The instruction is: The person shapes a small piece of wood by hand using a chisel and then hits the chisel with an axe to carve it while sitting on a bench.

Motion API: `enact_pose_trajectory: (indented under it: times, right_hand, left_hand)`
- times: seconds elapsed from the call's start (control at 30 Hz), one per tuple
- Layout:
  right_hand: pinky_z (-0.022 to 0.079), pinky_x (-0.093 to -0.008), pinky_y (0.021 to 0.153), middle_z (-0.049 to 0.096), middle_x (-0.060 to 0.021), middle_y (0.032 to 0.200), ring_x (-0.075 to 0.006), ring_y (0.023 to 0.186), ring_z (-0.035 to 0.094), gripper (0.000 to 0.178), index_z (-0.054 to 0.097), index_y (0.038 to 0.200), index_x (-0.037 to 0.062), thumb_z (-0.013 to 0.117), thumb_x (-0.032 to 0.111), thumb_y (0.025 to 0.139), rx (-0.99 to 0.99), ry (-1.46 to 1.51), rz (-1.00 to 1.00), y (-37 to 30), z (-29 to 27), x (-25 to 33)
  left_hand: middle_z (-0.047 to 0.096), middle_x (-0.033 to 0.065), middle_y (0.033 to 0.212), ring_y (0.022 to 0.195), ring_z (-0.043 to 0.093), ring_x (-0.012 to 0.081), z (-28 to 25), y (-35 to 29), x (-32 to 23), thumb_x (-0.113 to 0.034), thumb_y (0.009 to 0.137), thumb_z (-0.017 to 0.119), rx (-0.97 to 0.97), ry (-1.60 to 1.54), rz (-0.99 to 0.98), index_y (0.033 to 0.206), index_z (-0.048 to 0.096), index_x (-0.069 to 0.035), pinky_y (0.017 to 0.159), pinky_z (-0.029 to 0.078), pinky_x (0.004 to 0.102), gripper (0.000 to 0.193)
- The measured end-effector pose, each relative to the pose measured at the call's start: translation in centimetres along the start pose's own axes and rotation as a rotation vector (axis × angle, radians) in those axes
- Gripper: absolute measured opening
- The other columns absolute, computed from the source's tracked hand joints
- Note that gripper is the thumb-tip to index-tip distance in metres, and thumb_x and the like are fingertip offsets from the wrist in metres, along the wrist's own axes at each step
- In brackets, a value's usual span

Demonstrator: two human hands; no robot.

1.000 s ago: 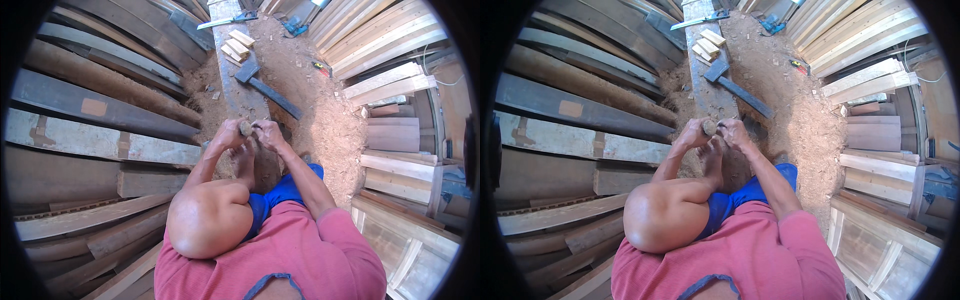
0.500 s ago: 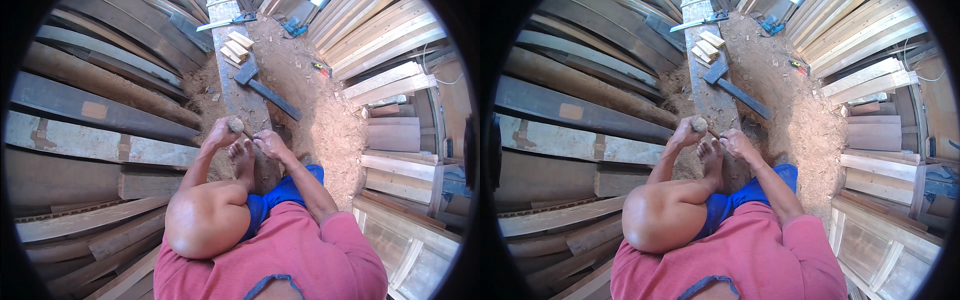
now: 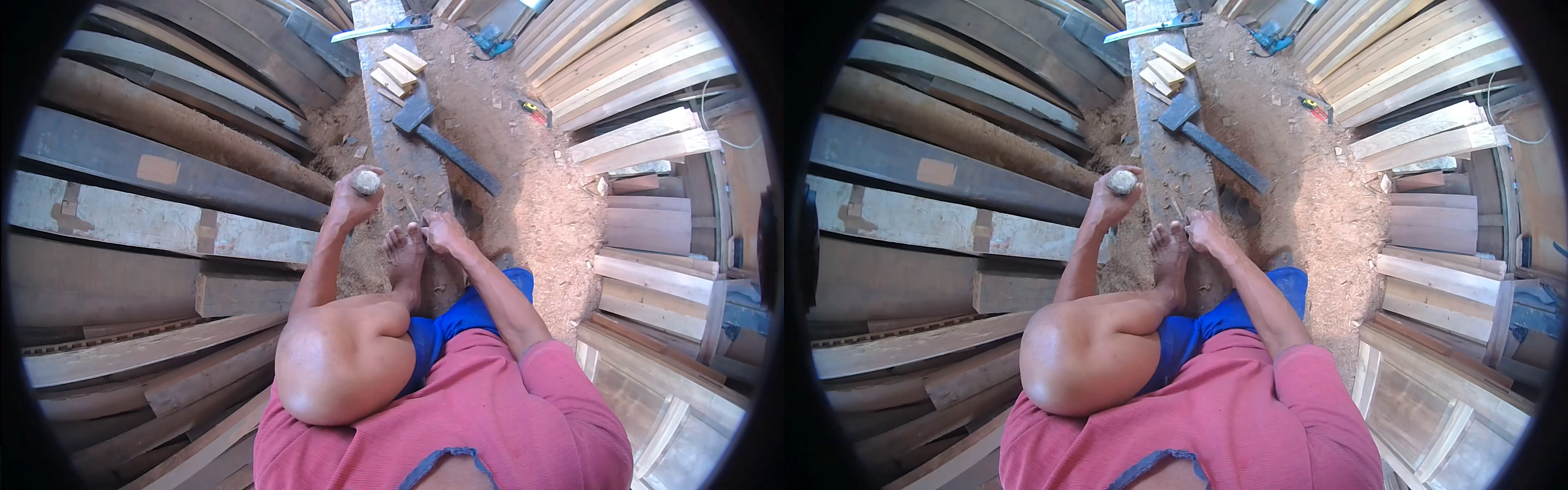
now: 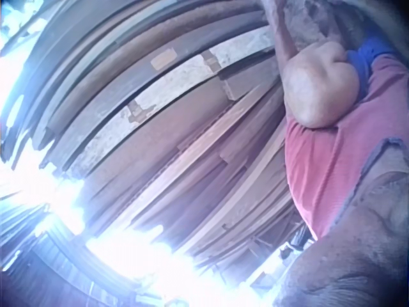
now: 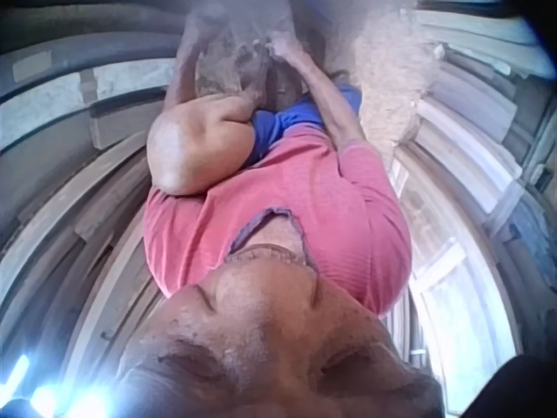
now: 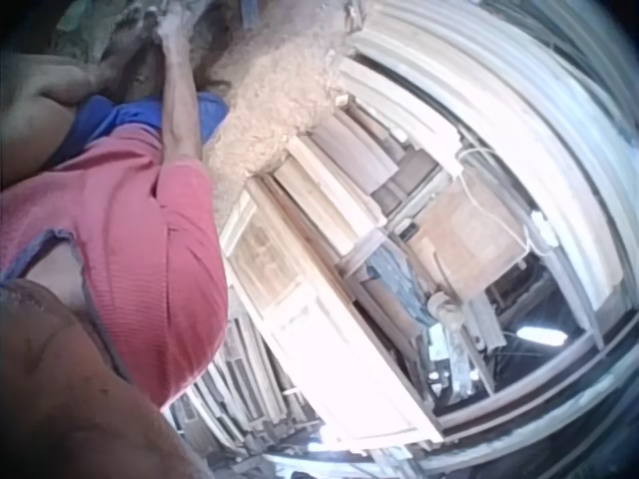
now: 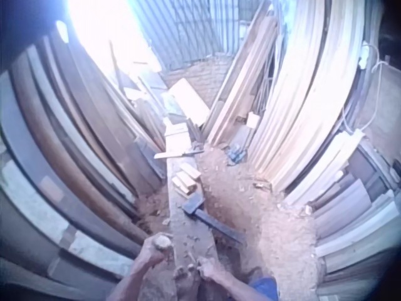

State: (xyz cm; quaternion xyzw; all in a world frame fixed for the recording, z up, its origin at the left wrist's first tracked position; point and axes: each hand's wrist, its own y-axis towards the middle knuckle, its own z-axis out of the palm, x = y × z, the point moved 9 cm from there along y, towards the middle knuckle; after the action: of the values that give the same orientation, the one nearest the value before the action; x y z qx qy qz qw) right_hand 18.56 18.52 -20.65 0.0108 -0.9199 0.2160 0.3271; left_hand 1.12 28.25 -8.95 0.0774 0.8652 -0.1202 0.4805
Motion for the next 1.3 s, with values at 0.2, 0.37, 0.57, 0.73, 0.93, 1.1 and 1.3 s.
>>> enact_pose_trajectory:
  times: [0.2,0.37,0.57,0.73,0.93,1.1,1.3]
  right_hand:
    - [0.051,-0.0500,0.076,0.066,-0.0241,0.091,-0.0426,0.088,0.064,0.016,0.063,0.087,0.0035,0.066,0.018,0.081,-0.154,0.029,-0.076,-0.3,0.0,0.9]
    - [0.051,-0.0499,0.075,0.067,-0.0236,0.088,-0.0420,0.086,0.064,0.014,0.065,0.085,0.0034,0.065,0.017,0.081,-0.238,0.052,-0.085,0.3,0.8,-0.3]
    - [0.051,-0.0489,0.079,0.066,-0.0244,0.088,-0.0407,0.088,0.065,0.018,0.068,0.092,0.0042,0.060,0.018,0.084,-0.193,0.125,-0.058,-0.4,-0.2,0.3]
    - [0.050,-0.0463,0.085,0.066,-0.0241,0.098,-0.0390,0.095,0.064,0.024,0.069,0.100,0.0063,0.058,0.022,0.085,-0.202,0.200,-0.030,-1.7,-5.7,0.5]
    - [0.042,-0.0490,0.098,0.053,-0.0255,0.125,-0.0416,0.113,0.053,0.058,0.048,0.131,0.0050,0.068,0.030,0.082,-0.630,-0.175,0.042,-0.4,-14.1,-2.3]
    - [0.039,-0.0539,0.101,0.049,-0.0245,0.131,-0.0437,0.119,0.049,0.067,0.039,0.138,0.0066,0.067,0.031,0.083,-0.298,-0.262,0.242,4.0,-13.2,-6.1]
    - [0.048,-0.0470,0.089,0.062,-0.0224,0.109,-0.0387,0.106,0.060,0.049,0.053,0.121,0.0038,0.064,0.029,0.081,-0.030,-0.166,0.204,6.3,-11.6,-7.1]
  left_hand:
    - [0.067,0.0045,0.078,0.073,0.059,0.0076,-1.2,0.5,-3.1,-0.015,0.081,0.074,-0.155,-0.107,0.144,0.101,0.068,-0.007,0.069,0.051,0.0277,0.023]
    - [0.063,-0.0015,0.087,0.080,0.055,0.0049,-1.1,0.4,-7.5,-0.012,0.085,0.073,-0.145,-0.229,0.189,0.098,0.065,-0.004,0.073,0.047,0.0228,0.017]
    - [0.060,-0.0014,0.082,0.077,0.054,0.0063,-0.3,0.6,-9.8,-0.012,0.085,0.073,-0.157,-0.214,0.350,0.092,0.064,-0.004,0.070,0.046,0.0233,0.014]
    - [0.063,0.0004,0.081,0.078,0.058,0.0064,2.0,1.7,-9.9,-0.007,0.082,0.070,-0.098,-0.342,0.357,0.087,0.064,-0.005,0.070,0.048,0.0245,0.008]
    - [0.062,0.0011,0.079,0.076,0.058,0.0077,3.8,3.0,-9.4,-0.007,0.080,0.068,-0.030,-0.367,0.350,0.085,0.063,-0.004,0.070,0.048,0.0257,0.007]
    - [0.063,0.0031,0.079,0.075,0.059,0.0093,4.2,3.7,-9.2,-0.007,0.080,0.066,-0.018,-0.299,0.366,0.083,0.063,-0.004,0.070,0.049,0.0272,0.005]
    - [0.064,0.0038,0.078,0.074,0.060,0.0102,4.3,3.3,-7.3,-0.007,0.079,0.068,-0.042,-0.316,0.309,0.084,0.064,-0.004,0.068,0.049,0.0273,0.008]
